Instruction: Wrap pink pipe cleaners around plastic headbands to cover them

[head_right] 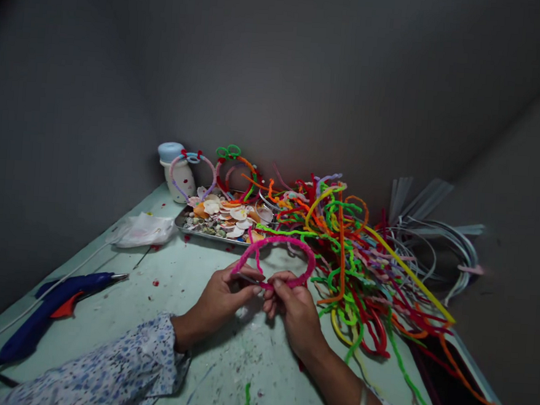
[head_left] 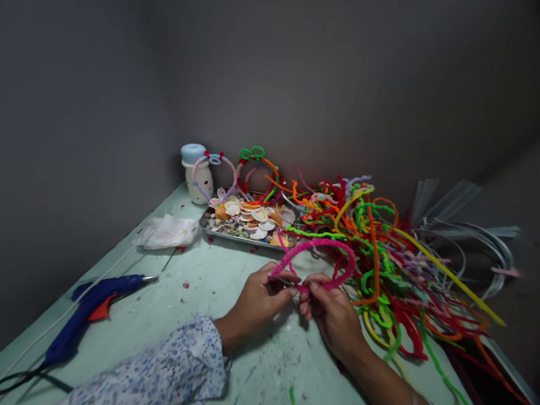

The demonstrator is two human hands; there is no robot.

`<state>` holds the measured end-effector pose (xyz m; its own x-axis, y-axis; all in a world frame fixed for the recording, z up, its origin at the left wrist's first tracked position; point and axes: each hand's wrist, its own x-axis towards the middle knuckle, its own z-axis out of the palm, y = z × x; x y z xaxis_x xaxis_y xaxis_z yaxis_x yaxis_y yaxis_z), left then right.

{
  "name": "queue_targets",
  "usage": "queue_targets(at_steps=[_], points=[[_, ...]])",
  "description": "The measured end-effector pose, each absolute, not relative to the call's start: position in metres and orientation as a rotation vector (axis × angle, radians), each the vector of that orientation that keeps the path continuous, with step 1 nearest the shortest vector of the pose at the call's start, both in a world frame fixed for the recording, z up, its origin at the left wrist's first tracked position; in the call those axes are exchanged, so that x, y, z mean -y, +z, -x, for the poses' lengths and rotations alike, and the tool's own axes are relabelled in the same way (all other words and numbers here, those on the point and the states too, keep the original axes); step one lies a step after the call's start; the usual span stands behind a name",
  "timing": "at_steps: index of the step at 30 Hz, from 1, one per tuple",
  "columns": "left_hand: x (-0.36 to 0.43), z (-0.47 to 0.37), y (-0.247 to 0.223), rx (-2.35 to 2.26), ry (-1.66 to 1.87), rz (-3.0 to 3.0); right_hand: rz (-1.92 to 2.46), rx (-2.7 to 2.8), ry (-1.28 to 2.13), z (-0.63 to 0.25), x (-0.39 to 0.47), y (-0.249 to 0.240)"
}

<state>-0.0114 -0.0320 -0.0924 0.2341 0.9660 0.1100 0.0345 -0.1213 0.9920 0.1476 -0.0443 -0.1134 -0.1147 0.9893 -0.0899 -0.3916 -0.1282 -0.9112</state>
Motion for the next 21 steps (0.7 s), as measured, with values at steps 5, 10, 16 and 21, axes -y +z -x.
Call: queue_targets(at_steps=[5,10,16,21], points=[[0.0311,0.0141,-0.0902,-0.961,1.146,-1.558,0.931,0.891,1.512,-0.1482,0.0438,-0.112],[0.0288,0.0149,-0.0926,-0.941,1.173,-1.631,0.925,0.91,1.509,-0.1479,0.0439,-0.1109],[0.0293,0.0156,-0.0942,-0.963,1.186,-1.688,0.903,0.944,1.488,-0.1495,0.0456,-0.1117],[0.0299,0.016,-0.0956,-0.991,1.184,-1.738,0.879,0.98,1.468,-0.1502,0.0466,-0.1137]])
